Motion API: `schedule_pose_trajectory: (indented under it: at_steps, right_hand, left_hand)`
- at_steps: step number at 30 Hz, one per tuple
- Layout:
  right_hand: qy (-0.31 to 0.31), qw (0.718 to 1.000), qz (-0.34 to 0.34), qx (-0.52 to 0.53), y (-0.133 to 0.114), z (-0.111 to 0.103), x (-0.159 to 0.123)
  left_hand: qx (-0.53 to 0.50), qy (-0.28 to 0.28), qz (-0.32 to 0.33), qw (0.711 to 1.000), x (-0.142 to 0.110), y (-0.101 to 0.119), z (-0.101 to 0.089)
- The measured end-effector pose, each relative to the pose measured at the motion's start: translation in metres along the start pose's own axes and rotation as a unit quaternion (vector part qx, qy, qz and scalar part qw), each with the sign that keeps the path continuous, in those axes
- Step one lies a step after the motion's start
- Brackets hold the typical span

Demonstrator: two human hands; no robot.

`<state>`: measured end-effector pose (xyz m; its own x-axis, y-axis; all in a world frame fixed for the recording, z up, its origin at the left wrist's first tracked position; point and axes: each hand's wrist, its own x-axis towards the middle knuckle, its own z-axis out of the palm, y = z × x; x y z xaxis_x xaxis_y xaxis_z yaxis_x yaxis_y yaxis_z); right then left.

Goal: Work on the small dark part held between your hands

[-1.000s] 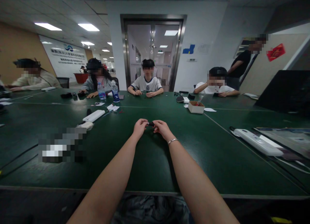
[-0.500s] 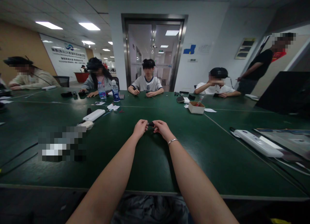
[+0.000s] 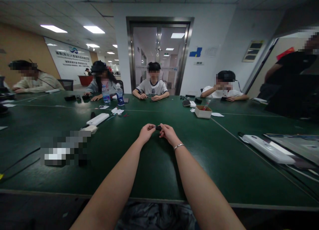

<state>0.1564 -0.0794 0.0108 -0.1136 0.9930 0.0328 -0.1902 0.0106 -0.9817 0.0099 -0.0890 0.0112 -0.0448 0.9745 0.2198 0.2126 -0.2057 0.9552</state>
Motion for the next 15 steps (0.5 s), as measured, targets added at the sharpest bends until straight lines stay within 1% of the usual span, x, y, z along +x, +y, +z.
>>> schedule_pose_trajectory:
  at_steps: [5, 9, 15]
  right_hand:
    - [0.003, 1.000, -0.009, -0.007, 0.000, 0.000, -0.001]
    - [0.009, 1.000, -0.001, 0.002, -0.001, 0.000, -0.001]
    - [0.001, 1.000, 0.003, 0.011, -0.002, 0.000, -0.001]
  left_hand:
    - [0.007, -0.019, 0.014, 1.000, 0.001, -0.004, 0.000]
    - [0.018, -0.025, 0.012, 0.999, 0.003, -0.010, 0.000]
    - [0.052, -0.026, 0.009, 0.998, 0.006, -0.017, 0.002]
